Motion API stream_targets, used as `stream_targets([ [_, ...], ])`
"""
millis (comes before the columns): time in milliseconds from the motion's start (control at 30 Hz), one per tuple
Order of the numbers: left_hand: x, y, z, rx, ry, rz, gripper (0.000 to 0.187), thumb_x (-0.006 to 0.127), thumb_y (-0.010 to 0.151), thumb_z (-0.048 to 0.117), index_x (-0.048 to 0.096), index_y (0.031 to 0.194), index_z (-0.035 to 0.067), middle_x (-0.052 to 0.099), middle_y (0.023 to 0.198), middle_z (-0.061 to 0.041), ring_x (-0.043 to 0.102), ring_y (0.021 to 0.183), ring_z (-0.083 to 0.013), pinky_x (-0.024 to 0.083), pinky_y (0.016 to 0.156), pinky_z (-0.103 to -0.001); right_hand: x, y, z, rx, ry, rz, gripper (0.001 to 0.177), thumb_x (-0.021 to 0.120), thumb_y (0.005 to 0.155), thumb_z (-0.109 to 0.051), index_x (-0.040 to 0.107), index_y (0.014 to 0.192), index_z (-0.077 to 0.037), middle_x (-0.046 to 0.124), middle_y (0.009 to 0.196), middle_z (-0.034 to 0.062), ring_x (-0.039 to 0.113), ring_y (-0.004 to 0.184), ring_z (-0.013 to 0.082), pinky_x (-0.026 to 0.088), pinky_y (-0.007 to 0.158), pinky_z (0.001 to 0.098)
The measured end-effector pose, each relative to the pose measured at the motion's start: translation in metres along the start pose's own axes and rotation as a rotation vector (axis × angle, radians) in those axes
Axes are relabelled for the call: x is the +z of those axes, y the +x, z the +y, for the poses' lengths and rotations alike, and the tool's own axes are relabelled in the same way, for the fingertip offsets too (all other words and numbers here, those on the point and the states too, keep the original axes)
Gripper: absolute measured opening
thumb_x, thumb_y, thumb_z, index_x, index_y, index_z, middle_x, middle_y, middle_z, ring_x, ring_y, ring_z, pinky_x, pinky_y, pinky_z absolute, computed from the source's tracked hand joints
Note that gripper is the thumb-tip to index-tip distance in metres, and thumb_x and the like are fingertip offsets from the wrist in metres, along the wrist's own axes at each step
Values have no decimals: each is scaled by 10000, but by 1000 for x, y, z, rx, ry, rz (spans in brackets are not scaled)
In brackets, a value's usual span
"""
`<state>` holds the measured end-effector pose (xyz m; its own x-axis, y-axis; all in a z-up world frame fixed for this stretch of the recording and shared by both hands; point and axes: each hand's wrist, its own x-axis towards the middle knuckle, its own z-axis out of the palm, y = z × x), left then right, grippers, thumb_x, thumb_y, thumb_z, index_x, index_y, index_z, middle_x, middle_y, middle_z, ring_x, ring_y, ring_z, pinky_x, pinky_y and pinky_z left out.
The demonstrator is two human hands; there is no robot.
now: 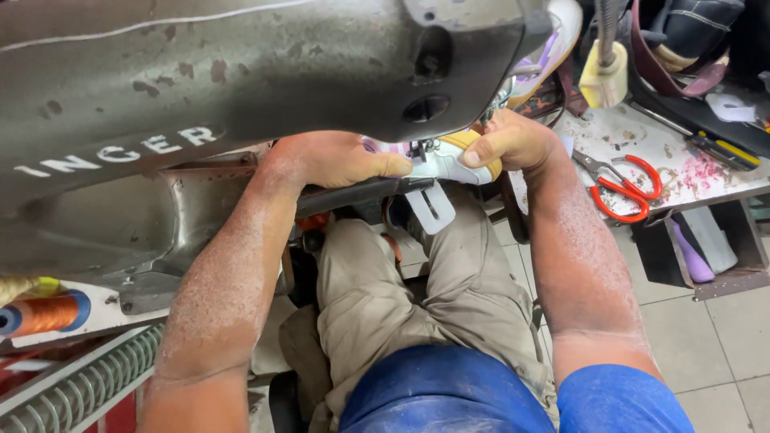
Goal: Repairing a shoe by trimming excess material with scissors and stitching the sole using an industrial sewing machine.
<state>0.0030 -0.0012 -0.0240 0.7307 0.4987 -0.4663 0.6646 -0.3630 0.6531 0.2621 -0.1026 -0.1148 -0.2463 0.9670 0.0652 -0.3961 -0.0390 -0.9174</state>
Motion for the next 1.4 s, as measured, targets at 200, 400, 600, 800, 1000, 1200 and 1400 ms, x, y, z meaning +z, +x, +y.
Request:
stream_targets([
  [200, 0, -6, 3, -13, -7, 12, 428, 894, 704, 459, 771, 1019, 196, 759, 896, -9, 706, 908, -220, 526, 896, -390, 16, 3, -10, -34, 29, -33, 426, 744, 658, 60, 635, 1066, 119, 643, 722, 156, 709, 603, 245, 608, 514, 386],
  [400, -2, -14, 9, -19, -11, 24, 461, 893, 696, 472, 766, 1037, 187, 759, 911, -11, 707, 929, -221, 523, 911, -389, 19, 2, -7, -58, -1, -40, 403, 740, 656, 25, 657, 1046, 78, 648, 715, 136, 698, 593, 220, 614, 517, 368],
  [600, -5, -19, 11, -23, -18, 31, 495, 892, 689, 485, 762, 1055, 178, 758, 927, -13, 707, 949, -222, 520, 926, -388, 11, 1, 1, -86, -61, -42, 404, 748, 664, -35, 686, 1054, 51, 676, 748, 137, 714, 632, 216, 619, 550, 362],
  [800, -5, -3, 3, -52, -42, 4, 437, 894, 666, 535, 767, 925, 207, 751, 840, 31, 700, 849, -187, 515, 833, -359, 22, -2, 3, -109, -56, 8, 325, 734, 662, -53, 690, 962, 64, 647, 689, 148, 689, 558, 239, 608, 521, 361],
  [1000, -9, -11, 0, 1, -43, 24, 435, 916, 640, 531, 799, 951, 250, 780, 890, 7, 715, 869, -201, 528, 845, -345, -8, -12, 34, -93, -55, 45, 283, 724, 667, -56, 689, 905, 93, 618, 629, 155, 656, 486, 226, 591, 461, 353],
  [1200, -10, -8, -6, 77, -59, 68, 651, 935, 611, 572, 761, 1173, 292, 764, 1167, -43, 689, 1141, -325, 470, 1052, -484, 18, -14, 18, -27, -92, 85, 304, 710, 649, -113, 672, 820, 136, 587, 552, 210, 628, 396, 245, 546, 363, 341],
  [1400, -7, -12, -9, 114, -79, 71, 667, 974, 599, 520, 751, 1190, 305, 766, 1162, -39, 688, 1148, -340, 414, 1108, -517, 56, -23, -18, 137, -198, 227, 306, 768, 672, -133, 698, 862, 97, 654, 615, 151, 703, 512, 200, 618, 443, 378],
])
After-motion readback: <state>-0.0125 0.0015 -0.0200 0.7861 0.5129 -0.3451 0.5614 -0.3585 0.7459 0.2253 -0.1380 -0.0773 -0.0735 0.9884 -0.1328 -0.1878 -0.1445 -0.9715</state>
